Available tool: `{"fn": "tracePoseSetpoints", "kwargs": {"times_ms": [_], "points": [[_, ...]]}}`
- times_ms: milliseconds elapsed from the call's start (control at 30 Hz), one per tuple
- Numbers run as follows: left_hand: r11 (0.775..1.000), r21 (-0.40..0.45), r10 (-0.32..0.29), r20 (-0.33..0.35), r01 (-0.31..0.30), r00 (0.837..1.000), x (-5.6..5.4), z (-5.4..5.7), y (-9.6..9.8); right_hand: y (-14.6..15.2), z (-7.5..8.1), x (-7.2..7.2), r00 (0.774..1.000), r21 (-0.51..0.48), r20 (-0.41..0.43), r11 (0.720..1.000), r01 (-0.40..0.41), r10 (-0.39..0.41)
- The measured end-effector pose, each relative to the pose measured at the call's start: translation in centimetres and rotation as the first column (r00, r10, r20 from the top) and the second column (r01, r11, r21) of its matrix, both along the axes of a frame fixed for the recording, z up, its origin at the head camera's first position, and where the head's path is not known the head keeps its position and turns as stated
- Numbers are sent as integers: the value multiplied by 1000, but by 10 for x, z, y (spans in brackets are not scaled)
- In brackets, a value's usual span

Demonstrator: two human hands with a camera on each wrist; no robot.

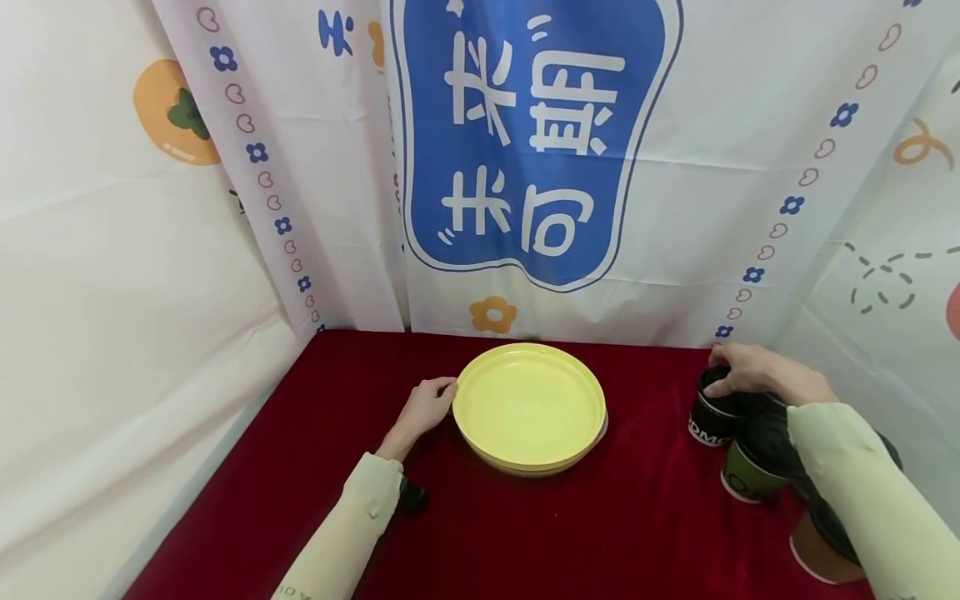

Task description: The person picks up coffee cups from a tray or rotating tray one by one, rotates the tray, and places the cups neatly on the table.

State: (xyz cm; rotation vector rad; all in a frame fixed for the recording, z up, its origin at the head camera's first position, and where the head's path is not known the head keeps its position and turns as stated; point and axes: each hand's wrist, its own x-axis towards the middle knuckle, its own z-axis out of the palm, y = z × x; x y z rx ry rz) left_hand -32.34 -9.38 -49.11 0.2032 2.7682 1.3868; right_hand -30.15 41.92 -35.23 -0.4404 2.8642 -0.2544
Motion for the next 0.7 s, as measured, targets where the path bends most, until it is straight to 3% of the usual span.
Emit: {"fn": "tracePoseSetpoints", "kwargs": {"times_ms": [267, 467, 567, 700], "points": [[1000, 10, -6, 8, 6, 1000, 1, 2, -3, 2, -4, -2, 1000, -17, -5, 1000, 5, -5], [1000, 10, -22, 23, 22, 1000, -5, 4, -7, 7, -4, -1, 999, -1, -33, 1000, 2, -2], [1000, -13, -23, 30, 24, 999, -9, 11, -14, 6, -5, 2, 999, -2, -39, 1000, -4, 4], [998, -50, -38, -1, 38, 999, -18, 32, -24, 4, 1, 6, 998, -37, -64, 999, 3, -6]]}}
